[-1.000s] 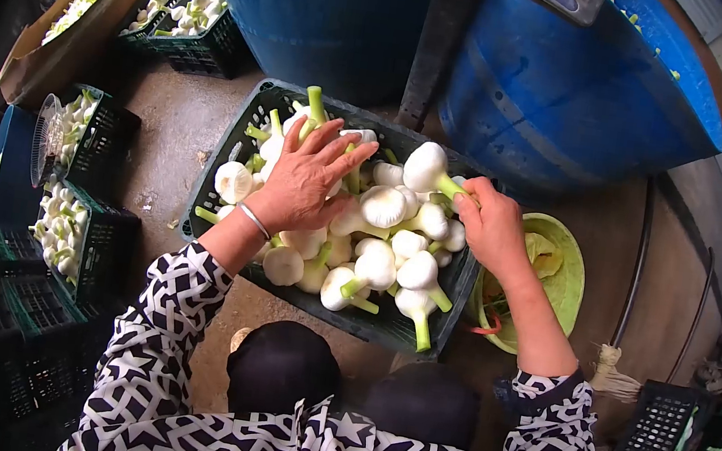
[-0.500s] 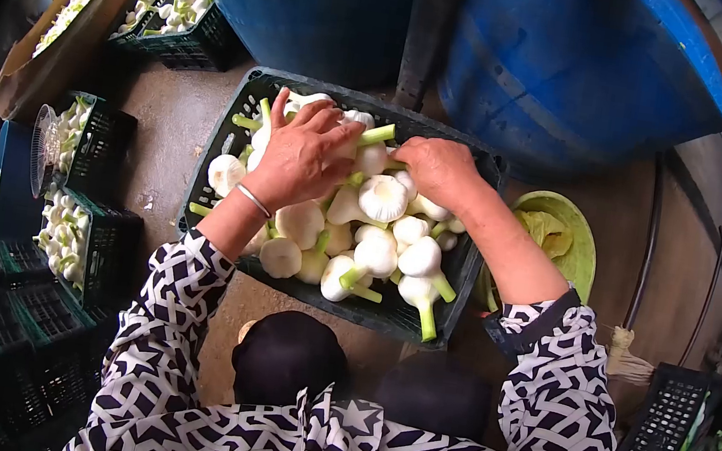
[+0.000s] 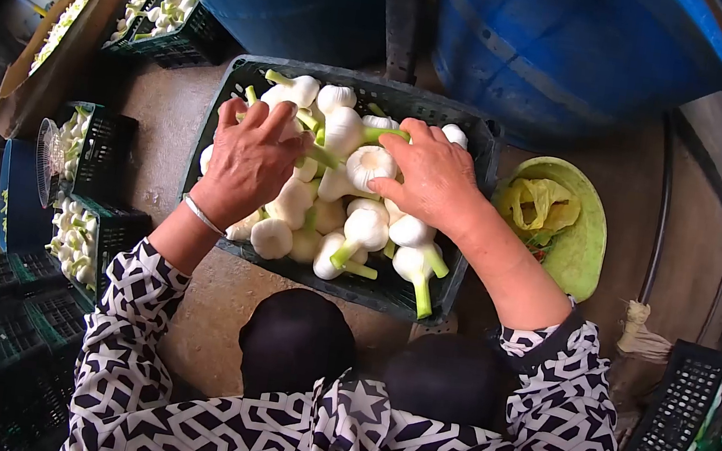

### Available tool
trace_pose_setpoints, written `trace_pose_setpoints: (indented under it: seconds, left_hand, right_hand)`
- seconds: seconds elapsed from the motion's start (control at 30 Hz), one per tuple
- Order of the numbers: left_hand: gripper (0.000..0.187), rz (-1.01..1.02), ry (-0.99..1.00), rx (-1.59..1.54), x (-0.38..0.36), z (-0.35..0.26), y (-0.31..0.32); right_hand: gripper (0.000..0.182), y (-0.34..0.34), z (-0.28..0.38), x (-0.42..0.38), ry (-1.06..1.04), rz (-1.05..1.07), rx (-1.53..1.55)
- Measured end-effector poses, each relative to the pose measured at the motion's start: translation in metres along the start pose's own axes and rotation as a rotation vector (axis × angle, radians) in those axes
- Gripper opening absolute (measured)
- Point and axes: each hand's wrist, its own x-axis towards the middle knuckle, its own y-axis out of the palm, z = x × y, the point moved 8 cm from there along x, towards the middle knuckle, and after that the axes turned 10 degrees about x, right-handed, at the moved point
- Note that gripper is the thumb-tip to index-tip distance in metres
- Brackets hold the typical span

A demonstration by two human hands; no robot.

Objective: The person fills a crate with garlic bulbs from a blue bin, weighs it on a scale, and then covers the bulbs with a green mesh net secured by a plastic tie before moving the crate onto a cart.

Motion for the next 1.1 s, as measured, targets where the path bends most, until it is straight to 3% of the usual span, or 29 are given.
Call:
trace_pose_setpoints:
  seconds: [0.07,0.17,0.27,0.33,0.37,0.4,0.47,0.53,0.6,0.63,0.7,0.8,0.87,0.93,1.03,1.1]
  left_hand:
    - [0.016,-0.012,-0.210,0.104,-0.003,0.028,0.014]
    - [0.015,-0.096,-0.187,0.114,0.025,0.021,0.033]
    - [0.018,0.234,-0.083,-0.098,0.044,-0.004,0.070]
    - [0.022,-0.041,-0.126,-0.457,0.038,0.015,0.052]
    - [0.026,-0.287,-0.227,-0.837,0.032,0.038,0.038]
    - [0.021,-0.331,-0.489,-1.144,0.016,0.066,0.047]
    - [0.019,-0.474,-0.562,-0.664,-0.017,0.084,0.004]
    - [0.024,-0.314,-0.391,-0.550,-0.025,0.062,-0.010]
    - [0.027,-0.173,-0.153,-0.408,-0.024,0.012,-0.010]
    - [0.030,-0.148,-0.138,-0.349,-0.025,-0.003,-0.005]
    - [0.034,-0.138,-0.127,-0.225,-0.025,-0.026,-0.006]
    - [0.046,-0.149,-0.035,-0.445,-0.013,-0.058,-0.029]
    - [0.050,-0.121,0.330,-0.617,0.007,-0.112,-0.039]
    - [0.050,-0.074,0.502,-0.501,0.009,-0.156,-0.023]
    - [0.046,0.047,0.587,-0.276,0.012,-0.198,-0.011]
    - [0.043,0.096,0.591,-0.334,0.013,-0.198,-0.004]
  right_hand:
    - [0.054,-0.007,0.001,0.000,-0.015,0.014,-0.062]
    - [0.052,0.021,0.003,0.005,-0.065,0.084,0.084]
    - [0.053,0.021,-0.004,-0.003,-0.094,0.133,0.140]
    - [0.054,0.014,-0.014,-0.014,-0.165,0.129,0.213]
    - [0.055,0.002,-0.017,-0.026,-0.166,0.033,0.232]
    - [0.057,-0.008,-0.017,-0.038,-0.164,-0.057,0.251]
    - [0.060,-0.025,-0.005,-0.061,-0.079,-0.013,0.213]
    - [0.058,-0.016,0.005,-0.074,-0.151,-0.001,0.121]
    - [0.052,0.009,-0.002,-0.082,-0.033,0.116,0.000]
    - [0.046,0.007,-0.005,-0.082,-0.124,0.024,0.107]
    - [0.036,-0.025,-0.012,-0.077,-0.087,-0.084,0.184]
    - [0.035,-0.085,-0.030,-0.075,0.113,-0.228,0.419]
    - [0.038,-0.091,-0.048,-0.075,0.210,-0.213,0.634]
    - [0.037,-0.092,-0.056,-0.075,0.262,-0.249,0.626]
    - [0.036,-0.084,-0.054,-0.081,0.248,-0.272,0.698]
    - [0.036,-0.075,-0.062,-0.087,0.269,-0.275,0.722]
